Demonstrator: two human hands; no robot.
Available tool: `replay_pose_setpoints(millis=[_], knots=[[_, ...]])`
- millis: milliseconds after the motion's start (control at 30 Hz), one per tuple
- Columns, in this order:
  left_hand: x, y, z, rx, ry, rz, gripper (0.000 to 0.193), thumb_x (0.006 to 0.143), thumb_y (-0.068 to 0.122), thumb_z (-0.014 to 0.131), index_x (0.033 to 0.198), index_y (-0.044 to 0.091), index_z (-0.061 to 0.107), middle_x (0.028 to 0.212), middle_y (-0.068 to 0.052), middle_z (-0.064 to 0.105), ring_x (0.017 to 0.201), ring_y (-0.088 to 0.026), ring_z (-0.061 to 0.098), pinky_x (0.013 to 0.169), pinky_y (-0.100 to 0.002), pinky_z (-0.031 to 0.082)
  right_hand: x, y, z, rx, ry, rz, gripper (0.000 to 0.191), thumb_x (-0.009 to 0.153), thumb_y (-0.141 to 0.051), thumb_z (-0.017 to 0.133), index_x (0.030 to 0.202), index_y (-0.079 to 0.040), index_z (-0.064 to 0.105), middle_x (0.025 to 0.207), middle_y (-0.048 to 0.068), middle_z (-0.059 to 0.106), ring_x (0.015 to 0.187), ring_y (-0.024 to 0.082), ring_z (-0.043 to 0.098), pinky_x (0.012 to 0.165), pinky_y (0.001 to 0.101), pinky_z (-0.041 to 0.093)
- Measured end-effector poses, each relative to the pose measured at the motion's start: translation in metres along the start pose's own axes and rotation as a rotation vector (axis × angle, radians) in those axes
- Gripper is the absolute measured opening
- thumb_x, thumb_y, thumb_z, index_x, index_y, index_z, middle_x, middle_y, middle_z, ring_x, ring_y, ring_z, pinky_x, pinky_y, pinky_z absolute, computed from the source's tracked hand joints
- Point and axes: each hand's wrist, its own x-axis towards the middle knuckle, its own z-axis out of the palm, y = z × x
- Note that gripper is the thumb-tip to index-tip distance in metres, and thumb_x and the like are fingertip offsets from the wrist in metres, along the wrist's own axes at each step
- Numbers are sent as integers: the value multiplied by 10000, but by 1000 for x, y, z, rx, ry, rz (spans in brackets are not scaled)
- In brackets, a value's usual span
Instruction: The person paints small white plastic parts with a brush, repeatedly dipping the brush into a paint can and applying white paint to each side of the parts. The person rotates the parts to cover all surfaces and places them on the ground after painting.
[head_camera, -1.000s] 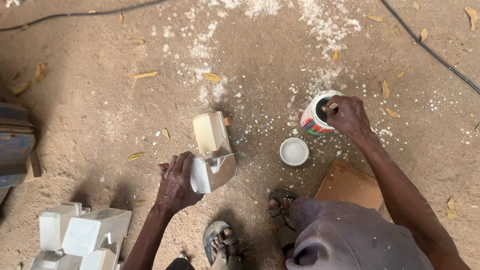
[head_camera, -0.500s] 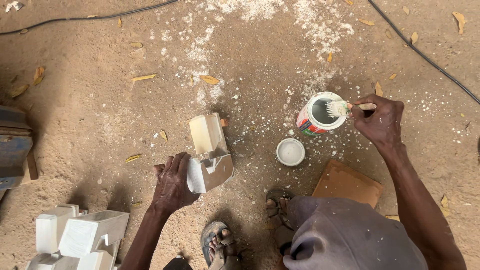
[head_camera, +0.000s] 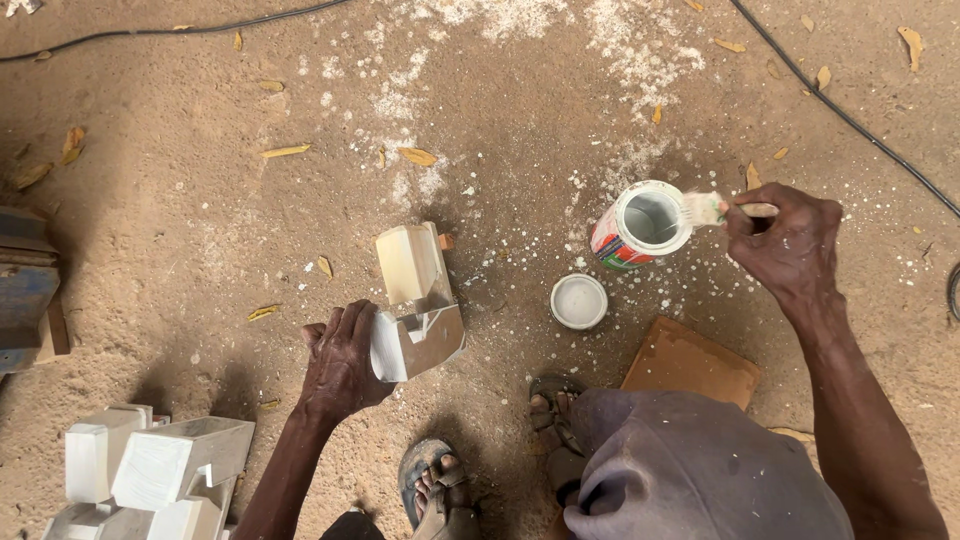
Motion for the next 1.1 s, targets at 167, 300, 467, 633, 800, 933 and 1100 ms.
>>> replay_pose_setpoints(millis=[167,300,467,633,800,933,1100], knots=[[0,-4,6,-15,36,41,1189,380,333,979,1389,0,445,1382,-178,536,1180,-296,552,1001,-514,329,-11,12,0,133,79,-49,21,1054,7,746,1065,23,754,906,130,760,797,149,762,676,237,633],[2,-8,11,6,8,39,1127,482,368,970,1407,12,433,1390,-170,532,1198,-308,546,1012,-532,344,-19,25,11,161,68,78,49,1044,-5,784,1041,28,749,860,141,735,771,173,748,628,269,600],[-8,-16,10,-90,34,22,1159,402,310,977,1388,24,438,1437,-228,467,1348,-408,447,1046,-591,341,-35,35,25,261,49,30,39,1057,9,745,1033,39,740,862,152,725,765,205,736,668,303,599],[-12,-16,7,-119,54,5,1133,439,274,959,1416,32,438,1435,-185,504,1335,-400,487,1054,-597,387,-72,-6,79,575,-17,11,56,1044,9,690,1027,50,724,915,153,716,828,231,743,710,330,624],[-10,-12,6,-83,72,34,1138,437,301,972,1399,24,431,1392,-188,513,1289,-389,519,1005,-620,401,-106,-87,156,1024,-189,18,91,1030,8,634,1022,60,708,968,153,706,891,257,751,752,358,649],[-10,-14,10,-64,55,48,1177,407,321,991,1386,12,415,1374,-201,503,1272,-402,513,999,-635,393,-137,-128,196,1496,-320,272,101,1003,13,616,1023,66,699,1004,158,706,916,271,753,772,370,666],[-10,-21,22,-50,123,85,1179,427,326,982,1417,2,430,1407,-210,500,1297,-439,496,1031,-648,388,-154,-129,216,1810,-341,630,111,1003,9,637,1056,72,711,1041,210,735,913,276,759,792,332,668]])
